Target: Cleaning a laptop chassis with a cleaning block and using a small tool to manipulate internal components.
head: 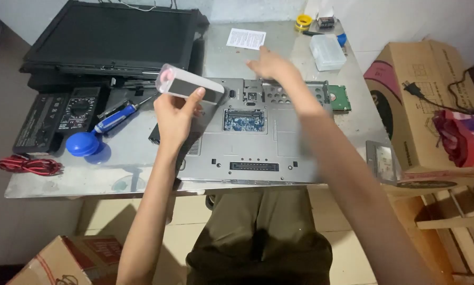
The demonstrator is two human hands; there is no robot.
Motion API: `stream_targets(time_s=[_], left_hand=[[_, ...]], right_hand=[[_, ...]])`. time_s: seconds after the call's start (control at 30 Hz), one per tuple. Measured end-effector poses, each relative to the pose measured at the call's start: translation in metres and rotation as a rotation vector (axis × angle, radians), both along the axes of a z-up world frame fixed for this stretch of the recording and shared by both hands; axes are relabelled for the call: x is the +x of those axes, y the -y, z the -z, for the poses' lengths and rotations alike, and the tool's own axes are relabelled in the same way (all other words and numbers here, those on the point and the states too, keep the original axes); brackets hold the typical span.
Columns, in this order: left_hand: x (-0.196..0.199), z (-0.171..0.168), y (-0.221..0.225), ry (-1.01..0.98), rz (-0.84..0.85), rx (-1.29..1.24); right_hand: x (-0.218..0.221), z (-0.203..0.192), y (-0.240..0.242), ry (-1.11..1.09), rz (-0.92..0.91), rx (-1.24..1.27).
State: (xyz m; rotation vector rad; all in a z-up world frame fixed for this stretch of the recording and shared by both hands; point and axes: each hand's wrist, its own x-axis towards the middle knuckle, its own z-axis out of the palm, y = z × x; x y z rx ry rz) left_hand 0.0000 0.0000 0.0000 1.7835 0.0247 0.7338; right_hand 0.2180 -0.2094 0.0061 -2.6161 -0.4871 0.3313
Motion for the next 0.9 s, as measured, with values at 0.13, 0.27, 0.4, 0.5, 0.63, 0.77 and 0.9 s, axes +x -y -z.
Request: stream_targets(time_s=[0.13,0.27,0.4,0.5,0.63,0.77,0.9], left_hand=[[0.001,0.0,-0.006,-0.03,0.019,0.127],[-0.01,-0.049,0.026,-0.098,0.011,0.597],[-0.023,-0.093,0.057,-0.201,0.144,0.901],[-0.008,-0.092,0.059,-0.367,0.216,1.081],[-0.007,-0.109,0.065,-0.45,0.308,1.011],[0.008,-0.081,0.077,-0.317,0.491,0.617],[0.015,-0.084,0.068,-0.391,0.52,0.593]], right_hand=[[-0.067,-0.066,0.031,0.121,-0.056,-0.095],[-0.168,-0.118,0.059,0.06,-0.028,0.099],[-0.221,-0.048,0.1,0.187,-0.124,0.226],[-0.24,-0.002,0.108,0.141,-0.042,0.083],[-0.25,0.011,0.115,0.251,-0.067,0.144],[-0.248,0.021,0.113,0.364,-0.039,0.113],[-0.247,0.025,0.115,0.386,-0.022,0.126]])
